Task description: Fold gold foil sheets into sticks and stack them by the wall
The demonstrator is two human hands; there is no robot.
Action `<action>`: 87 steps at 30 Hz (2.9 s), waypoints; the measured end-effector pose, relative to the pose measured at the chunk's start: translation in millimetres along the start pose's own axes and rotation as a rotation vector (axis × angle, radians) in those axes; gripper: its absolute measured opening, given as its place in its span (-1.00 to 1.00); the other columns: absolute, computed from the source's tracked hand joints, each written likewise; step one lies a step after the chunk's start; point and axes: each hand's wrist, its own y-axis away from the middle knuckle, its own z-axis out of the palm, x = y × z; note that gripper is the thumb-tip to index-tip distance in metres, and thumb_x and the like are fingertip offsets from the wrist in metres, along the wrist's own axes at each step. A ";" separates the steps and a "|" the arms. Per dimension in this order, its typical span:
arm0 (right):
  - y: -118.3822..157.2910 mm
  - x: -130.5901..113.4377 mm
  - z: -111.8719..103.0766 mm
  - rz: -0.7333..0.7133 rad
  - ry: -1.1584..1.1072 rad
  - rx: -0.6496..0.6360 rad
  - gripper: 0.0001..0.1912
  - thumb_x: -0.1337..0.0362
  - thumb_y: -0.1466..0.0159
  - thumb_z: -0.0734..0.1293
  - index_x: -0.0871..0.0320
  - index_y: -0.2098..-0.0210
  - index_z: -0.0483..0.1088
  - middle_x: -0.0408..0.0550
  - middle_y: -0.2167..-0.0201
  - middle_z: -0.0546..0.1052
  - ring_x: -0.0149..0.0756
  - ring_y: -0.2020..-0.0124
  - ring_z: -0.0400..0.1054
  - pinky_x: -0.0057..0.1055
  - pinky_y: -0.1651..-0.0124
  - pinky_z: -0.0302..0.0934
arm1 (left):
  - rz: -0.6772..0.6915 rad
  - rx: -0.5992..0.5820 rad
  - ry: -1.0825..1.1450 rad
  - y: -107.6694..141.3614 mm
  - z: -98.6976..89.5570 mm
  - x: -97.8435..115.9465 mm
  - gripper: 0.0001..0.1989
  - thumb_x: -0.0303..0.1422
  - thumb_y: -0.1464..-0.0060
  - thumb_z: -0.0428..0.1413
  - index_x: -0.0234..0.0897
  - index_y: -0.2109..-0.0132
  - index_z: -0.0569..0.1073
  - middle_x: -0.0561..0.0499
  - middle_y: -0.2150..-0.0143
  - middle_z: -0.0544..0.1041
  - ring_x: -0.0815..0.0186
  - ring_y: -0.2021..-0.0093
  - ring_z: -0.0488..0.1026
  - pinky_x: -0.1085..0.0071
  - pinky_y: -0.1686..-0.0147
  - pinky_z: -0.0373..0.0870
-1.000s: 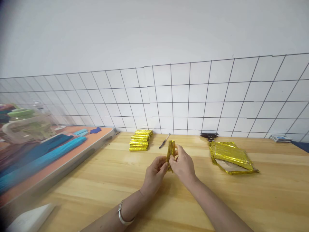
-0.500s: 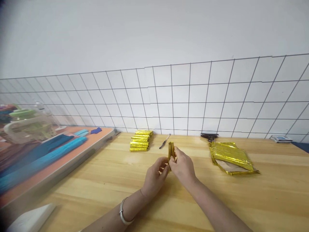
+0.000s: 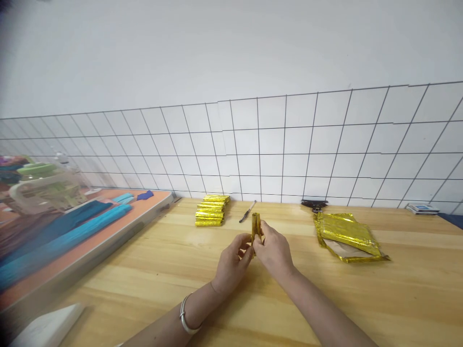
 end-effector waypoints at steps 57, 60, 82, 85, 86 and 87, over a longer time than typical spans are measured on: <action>-5.3 2.2 -8.2 -0.169 0.059 -0.182 -0.83 0.24 -0.17 0.18 0.02 0.27 0.36 -0.20 0.48 0.42 -0.36 0.43 0.26 -0.50 0.43 0.02 | -0.008 -0.086 0.321 -12.7 -3.1 -22.0 -0.84 -0.34 -0.08 0.08 -0.29 0.18 0.33 0.02 0.33 0.46 0.38 0.36 0.40 0.47 0.33 0.32; -6.2 2.1 -9.2 -0.183 0.061 -0.191 -0.84 0.25 -0.17 0.18 0.04 0.29 0.37 -0.20 0.49 0.41 -0.37 0.44 0.24 -0.49 0.43 0.02 | -0.017 -0.094 0.330 -14.5 -3.4 -25.9 -0.83 -0.33 -0.07 0.09 -0.29 0.19 0.35 0.03 0.36 0.45 0.38 0.36 0.40 0.47 0.33 0.32; -13.4 13.4 -18.9 -0.530 0.320 -0.317 -0.75 0.33 -0.26 0.14 0.09 0.11 0.34 -0.06 0.35 0.46 -0.26 0.24 0.26 -0.36 0.21 0.13 | 0.113 -0.106 0.175 -37.5 -40.4 -27.8 -0.71 -0.29 0.04 0.21 -0.26 0.14 0.45 0.01 0.34 0.41 0.38 0.34 0.34 0.47 0.34 0.32; -13.9 14.4 -18.4 -0.547 0.337 -0.313 -0.73 0.32 -0.27 0.15 0.10 0.07 0.34 -0.04 0.35 0.46 -0.25 0.24 0.26 -0.35 0.20 0.13 | 0.089 -0.114 0.185 -36.8 -40.3 -26.5 -0.73 -0.29 0.05 0.20 -0.28 0.16 0.45 0.02 0.38 0.41 0.39 0.38 0.33 0.47 0.36 0.31; -14.0 14.9 -18.3 -0.552 0.338 -0.310 -0.73 0.31 -0.27 0.15 0.10 0.07 0.34 -0.04 0.35 0.46 -0.25 0.24 0.27 -0.34 0.20 0.13 | 0.085 -0.114 0.190 -36.5 -40.1 -26.2 -0.73 -0.29 0.05 0.20 -0.29 0.17 0.45 0.03 0.39 0.40 0.40 0.39 0.33 0.48 0.37 0.31; -14.1 15.6 -18.3 -0.557 0.337 -0.307 -0.72 0.31 -0.27 0.14 0.11 0.07 0.34 -0.03 0.35 0.47 -0.25 0.24 0.27 -0.33 0.20 0.14 | 0.082 -0.111 0.195 -36.3 -39.9 -26.2 -0.74 -0.29 0.05 0.20 -0.29 0.18 0.45 0.03 0.40 0.40 0.40 0.40 0.32 0.48 0.37 0.31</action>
